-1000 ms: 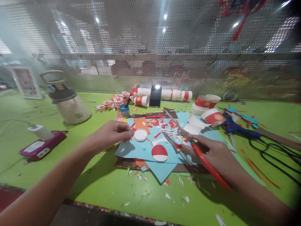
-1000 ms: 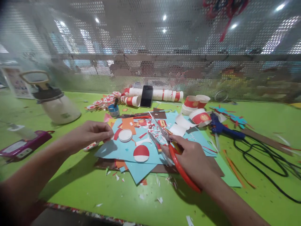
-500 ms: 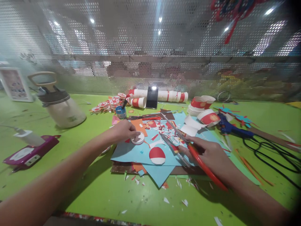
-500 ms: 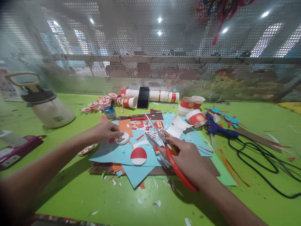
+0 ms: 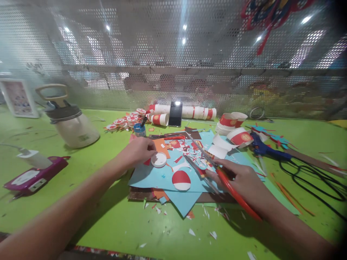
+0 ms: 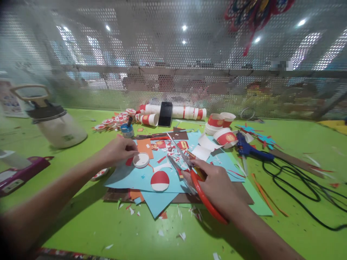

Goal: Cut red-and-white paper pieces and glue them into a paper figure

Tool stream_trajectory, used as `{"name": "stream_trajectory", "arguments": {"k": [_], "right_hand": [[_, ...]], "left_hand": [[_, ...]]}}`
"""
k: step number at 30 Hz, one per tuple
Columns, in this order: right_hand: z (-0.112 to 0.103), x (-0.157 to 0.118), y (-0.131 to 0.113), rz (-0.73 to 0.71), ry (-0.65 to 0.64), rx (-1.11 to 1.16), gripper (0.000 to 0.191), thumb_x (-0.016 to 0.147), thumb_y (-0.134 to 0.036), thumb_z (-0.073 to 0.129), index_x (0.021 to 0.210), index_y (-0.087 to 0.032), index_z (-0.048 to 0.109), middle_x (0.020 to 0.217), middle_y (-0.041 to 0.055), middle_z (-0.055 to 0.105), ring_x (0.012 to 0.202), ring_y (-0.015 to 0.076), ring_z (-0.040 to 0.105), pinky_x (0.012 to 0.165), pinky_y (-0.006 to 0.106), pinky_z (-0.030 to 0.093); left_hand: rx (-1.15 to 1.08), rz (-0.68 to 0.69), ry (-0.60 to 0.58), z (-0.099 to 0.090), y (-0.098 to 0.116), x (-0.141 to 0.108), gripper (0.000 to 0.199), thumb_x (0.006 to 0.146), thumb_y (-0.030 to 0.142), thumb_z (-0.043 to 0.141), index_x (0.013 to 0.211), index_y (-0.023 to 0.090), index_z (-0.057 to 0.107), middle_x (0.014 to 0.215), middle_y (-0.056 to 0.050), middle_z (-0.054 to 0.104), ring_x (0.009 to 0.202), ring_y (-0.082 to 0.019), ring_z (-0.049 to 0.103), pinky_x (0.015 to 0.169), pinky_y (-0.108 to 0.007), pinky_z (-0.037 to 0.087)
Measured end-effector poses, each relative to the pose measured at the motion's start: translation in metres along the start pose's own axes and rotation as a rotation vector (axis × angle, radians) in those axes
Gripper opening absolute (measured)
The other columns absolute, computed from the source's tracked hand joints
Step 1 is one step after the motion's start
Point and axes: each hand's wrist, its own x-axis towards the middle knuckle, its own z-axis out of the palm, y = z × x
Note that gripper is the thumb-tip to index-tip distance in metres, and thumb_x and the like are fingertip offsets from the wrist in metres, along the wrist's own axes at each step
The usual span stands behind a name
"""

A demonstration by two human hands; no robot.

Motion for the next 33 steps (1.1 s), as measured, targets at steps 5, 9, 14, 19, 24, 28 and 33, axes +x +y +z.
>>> {"name": "stream_trajectory", "arguments": {"k": [5,9,14,19,24,28,33], "right_hand": [[0.001,0.0,-0.001,-0.03,0.015,0.051,0.036,0.079,-0.041,0.064,0.103,-0.016,0.073,0.1,0.0104,0.076,0.085,0.0286,0.069,0.075,0.038,0.055],[0.002,-0.001,0.0,-0.055,0.057,0.102,0.039,0.077,-0.041,0.065,0.105,-0.013,0.072,0.093,0.011,0.077,0.078,0.0272,0.069,0.071,0.038,0.055],[0.005,0.002,0.009,-0.092,0.128,0.164,0.037,0.075,-0.034,0.064,0.103,-0.012,0.071,0.076,0.0066,0.075,0.066,0.0219,0.067,0.06,0.03,0.052],[0.006,0.012,0.023,-0.104,0.225,0.231,0.048,0.07,-0.029,0.063,0.113,-0.008,0.067,0.074,0.0054,0.071,0.062,0.0191,0.062,0.056,0.028,0.049],[0.002,0.017,0.022,-0.091,0.338,0.298,0.046,0.065,-0.03,0.062,0.105,-0.009,0.072,0.058,-0.0002,0.061,0.053,0.0165,0.054,0.054,0.03,0.047],[-0.006,0.008,0.009,-0.093,0.377,0.387,0.044,0.068,-0.035,0.064,0.104,-0.012,0.073,0.061,-0.0006,0.061,0.056,0.0162,0.055,0.053,0.029,0.048],[-0.016,-0.003,-0.002,-0.099,0.347,0.482,0.028,0.077,-0.042,0.065,0.08,-0.014,0.07,0.055,-0.0029,0.055,0.049,0.0125,0.051,0.048,0.026,0.045]], "left_hand": [[-0.051,-0.015,0.062,-0.012,0.007,-0.011,0.018,0.073,0.032,0.055,0.069,0.017,0.064,0.064,-0.003,0.065,0.057,-0.017,0.056,0.053,-0.026,0.037],[-0.085,0.047,0.016,-0.011,0.021,-0.02,0.02,0.075,0.03,0.055,0.069,0.017,0.068,0.066,-0.003,0.068,0.06,-0.017,0.059,0.054,-0.026,0.039],[-0.098,0.163,-0.042,0.008,0.045,-0.024,0.018,0.074,0.023,0.055,0.071,0.019,0.073,0.072,-0.004,0.072,0.065,-0.018,0.062,0.059,-0.027,0.041],[-0.065,0.201,-0.024,0.021,0.053,-0.016,0.019,0.07,0.016,0.055,0.071,0.02,0.074,0.072,-0.004,0.073,0.065,-0.019,0.062,0.06,-0.028,0.041],[-0.027,0.178,0.054,0.024,0.048,0.002,0.017,0.068,0.018,0.059,0.071,0.019,0.075,0.075,-0.007,0.074,0.07,-0.022,0.063,0.062,-0.029,0.041],[-0.052,0.164,0.08,0.017,0.049,0.012,0.012,0.065,0.019,0.063,0.065,0.02,0.075,0.066,-0.004,0.073,0.063,-0.019,0.062,0.06,-0.028,0.04],[-0.13,0.065,0.279,-0.01,0.033,0.004,0.019,0.068,0.031,0.063,0.071,0.017,0.075,0.061,-0.003,0.069,0.061,-0.019,0.06,0.059,-0.028,0.04]]}}
